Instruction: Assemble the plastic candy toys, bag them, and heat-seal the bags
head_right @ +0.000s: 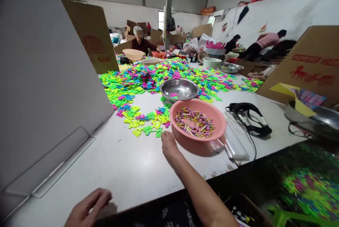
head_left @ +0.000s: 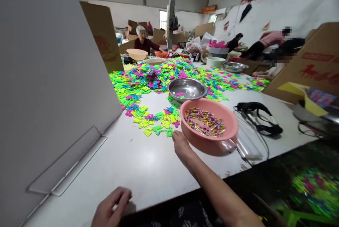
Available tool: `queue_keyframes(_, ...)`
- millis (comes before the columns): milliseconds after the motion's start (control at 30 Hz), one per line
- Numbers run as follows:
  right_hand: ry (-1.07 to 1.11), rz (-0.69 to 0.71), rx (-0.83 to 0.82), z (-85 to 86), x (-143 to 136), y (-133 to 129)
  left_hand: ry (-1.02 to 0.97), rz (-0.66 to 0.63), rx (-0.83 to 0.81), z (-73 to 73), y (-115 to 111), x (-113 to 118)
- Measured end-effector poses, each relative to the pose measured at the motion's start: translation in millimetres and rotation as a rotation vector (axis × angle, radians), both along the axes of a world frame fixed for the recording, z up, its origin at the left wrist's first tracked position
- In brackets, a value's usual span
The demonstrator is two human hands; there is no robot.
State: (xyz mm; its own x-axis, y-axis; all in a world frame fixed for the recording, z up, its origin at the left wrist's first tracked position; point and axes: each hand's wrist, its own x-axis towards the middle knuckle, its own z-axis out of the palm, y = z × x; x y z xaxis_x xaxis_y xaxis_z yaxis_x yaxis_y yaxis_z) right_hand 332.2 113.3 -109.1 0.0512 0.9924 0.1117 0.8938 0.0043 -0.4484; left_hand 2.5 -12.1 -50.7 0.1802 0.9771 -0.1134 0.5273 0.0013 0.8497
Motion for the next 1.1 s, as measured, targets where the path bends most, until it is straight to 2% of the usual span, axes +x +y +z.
queue_keyframes(167,0.102,0.097,0.053,-5.1,-4,-24,-0.022,-0.095,-0.065,-5.8,45,72)
queue_keyframes(333,0.198,0.111,0.097,-0.4,-2,-43,-0.026,-0.059,-0.014,-19.7,82,114)
queue_keyframes(433,0.248,0.096,0.113,6.2,-5,-57,-0.014,-0.063,0.158,-30.8,105,133)
queue_keyframes(567,0.281,0.125,0.194,21.9,-5,-78,0.177,-0.278,0.461,-48.2,133,159)
queue_keyframes(667,0.2,0.134,0.313,44.3,15,-85,0.288,-0.366,0.557,-59.6,145,174)
queue_keyframes(733,0.111,0.066,0.325,64.4,42,-80,0.326,-0.362,0.537,-65.6,149,179)
queue_keyframes(767,0.045,0.017,0.277,74.7,58,-73,0.328,-0.349,0.518,-68.3,150,181)
queue_keyframes(900,-0.206,-0.136,-0.08,104.7,122,-31,0.18,-0.243,0.488,-77.6,151,179)
queue_keyframes(1000,-0.251,-0.149,-0.247,107.1,154,1,0.018,-0.164,0.474,-80.6,151,174)
queue_keyframes(1100,-0.251,-0.119,-0.376,98.0,167,21,-0.049,-0.166,0.425,-75.5,148,172)
